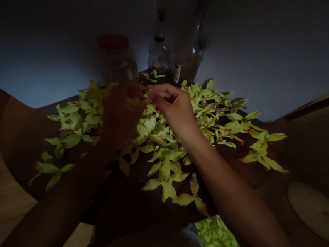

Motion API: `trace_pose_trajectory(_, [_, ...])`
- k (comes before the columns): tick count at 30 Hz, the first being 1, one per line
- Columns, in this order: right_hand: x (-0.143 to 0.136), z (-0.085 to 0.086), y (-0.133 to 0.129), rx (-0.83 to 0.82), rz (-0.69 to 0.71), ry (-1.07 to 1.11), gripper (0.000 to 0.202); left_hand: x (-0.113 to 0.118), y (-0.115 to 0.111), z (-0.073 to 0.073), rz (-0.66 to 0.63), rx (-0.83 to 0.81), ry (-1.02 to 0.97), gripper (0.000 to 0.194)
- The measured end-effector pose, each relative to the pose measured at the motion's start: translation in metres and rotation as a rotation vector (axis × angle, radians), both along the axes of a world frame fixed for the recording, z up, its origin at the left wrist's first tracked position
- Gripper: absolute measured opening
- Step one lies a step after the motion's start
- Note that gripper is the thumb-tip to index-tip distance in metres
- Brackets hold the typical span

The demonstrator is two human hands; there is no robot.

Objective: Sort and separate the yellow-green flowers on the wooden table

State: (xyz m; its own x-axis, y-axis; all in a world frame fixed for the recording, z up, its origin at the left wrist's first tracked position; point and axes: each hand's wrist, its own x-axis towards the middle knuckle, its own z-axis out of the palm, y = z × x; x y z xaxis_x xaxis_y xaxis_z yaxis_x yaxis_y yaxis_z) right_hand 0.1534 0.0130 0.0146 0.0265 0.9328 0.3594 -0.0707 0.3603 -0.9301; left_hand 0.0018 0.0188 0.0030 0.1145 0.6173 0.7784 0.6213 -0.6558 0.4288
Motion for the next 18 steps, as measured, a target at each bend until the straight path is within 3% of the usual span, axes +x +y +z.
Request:
trace_pose_trajectory(4, [0.000, 0.002, -0.001, -0.054, -0.026, 0.053, 0.016, -0.004, 0.003, 0.002, -0.016, 0.099, 0.137, 0.018])
trace_pose_trajectory(7, [0.002, 0.002, -0.004, -0.051, 0.020, 0.032, 0.016, -0.009, 0.002, 0.007, -0.045, 0.097, 0.091, 0.010])
trace_pose_trajectory(12, [0.003, 0.001, -0.005, -0.001, 0.065, -0.029, 0.014, -0.014, -0.005, 0.017, -0.061, -0.073, 0.000, 0.012])
trace_pose_trajectory(18, [0.007, 0.007, -0.004, 0.110, -0.090, -0.162, 0.006, -0.012, -0.007, 0.019, -0.133, -0.157, 0.081, 0.020])
